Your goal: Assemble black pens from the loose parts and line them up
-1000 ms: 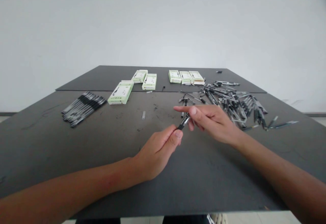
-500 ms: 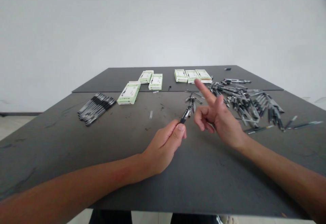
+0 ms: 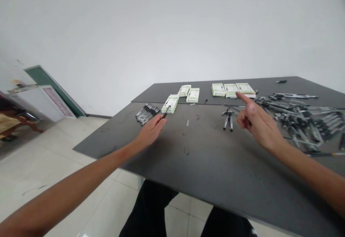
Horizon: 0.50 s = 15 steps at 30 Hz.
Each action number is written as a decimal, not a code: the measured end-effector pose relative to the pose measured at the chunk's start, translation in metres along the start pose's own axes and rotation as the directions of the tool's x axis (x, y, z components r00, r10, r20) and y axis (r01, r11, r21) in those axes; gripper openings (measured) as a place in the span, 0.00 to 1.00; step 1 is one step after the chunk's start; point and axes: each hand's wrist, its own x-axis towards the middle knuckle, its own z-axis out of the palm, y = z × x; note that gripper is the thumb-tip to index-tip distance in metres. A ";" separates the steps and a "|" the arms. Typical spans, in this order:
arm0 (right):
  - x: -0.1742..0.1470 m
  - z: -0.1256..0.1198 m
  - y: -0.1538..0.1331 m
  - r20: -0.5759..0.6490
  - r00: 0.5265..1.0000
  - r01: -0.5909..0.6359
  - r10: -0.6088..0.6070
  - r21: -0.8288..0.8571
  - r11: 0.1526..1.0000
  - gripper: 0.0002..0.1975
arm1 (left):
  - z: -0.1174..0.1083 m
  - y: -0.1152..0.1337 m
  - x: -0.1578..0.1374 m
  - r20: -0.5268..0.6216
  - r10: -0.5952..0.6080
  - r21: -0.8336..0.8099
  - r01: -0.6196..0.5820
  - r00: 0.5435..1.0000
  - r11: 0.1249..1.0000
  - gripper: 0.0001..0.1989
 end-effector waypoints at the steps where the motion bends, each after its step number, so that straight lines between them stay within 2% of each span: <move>1: 0.000 -0.001 0.001 0.003 1.000 0.013 -0.013 -0.038 0.999 0.38 | -0.015 -0.009 -0.001 -0.017 -0.012 0.087 0.013 1.000 0.996 0.16; 4: 0.001 -0.003 0.004 0.043 0.998 0.043 -0.037 -0.132 0.990 0.38 | -0.049 -0.034 0.000 -0.044 -0.025 0.311 0.038 0.999 0.950 0.16; 7: 0.001 -0.006 0.005 0.085 0.995 0.066 -0.052 -0.178 0.982 0.38 | -0.068 -0.051 0.006 -0.017 -0.044 0.461 0.047 0.999 0.886 0.16; 10: 0.002 -0.010 0.007 0.096 0.995 0.059 -0.040 -0.213 0.975 0.37 | -0.074 -0.060 0.014 0.026 -0.050 0.556 0.027 0.998 0.831 0.16; 15: 0.003 -0.014 0.011 0.097 0.995 0.055 -0.033 -0.234 0.971 0.34 | -0.072 -0.064 0.026 0.061 -0.033 0.641 -0.014 0.998 0.768 0.14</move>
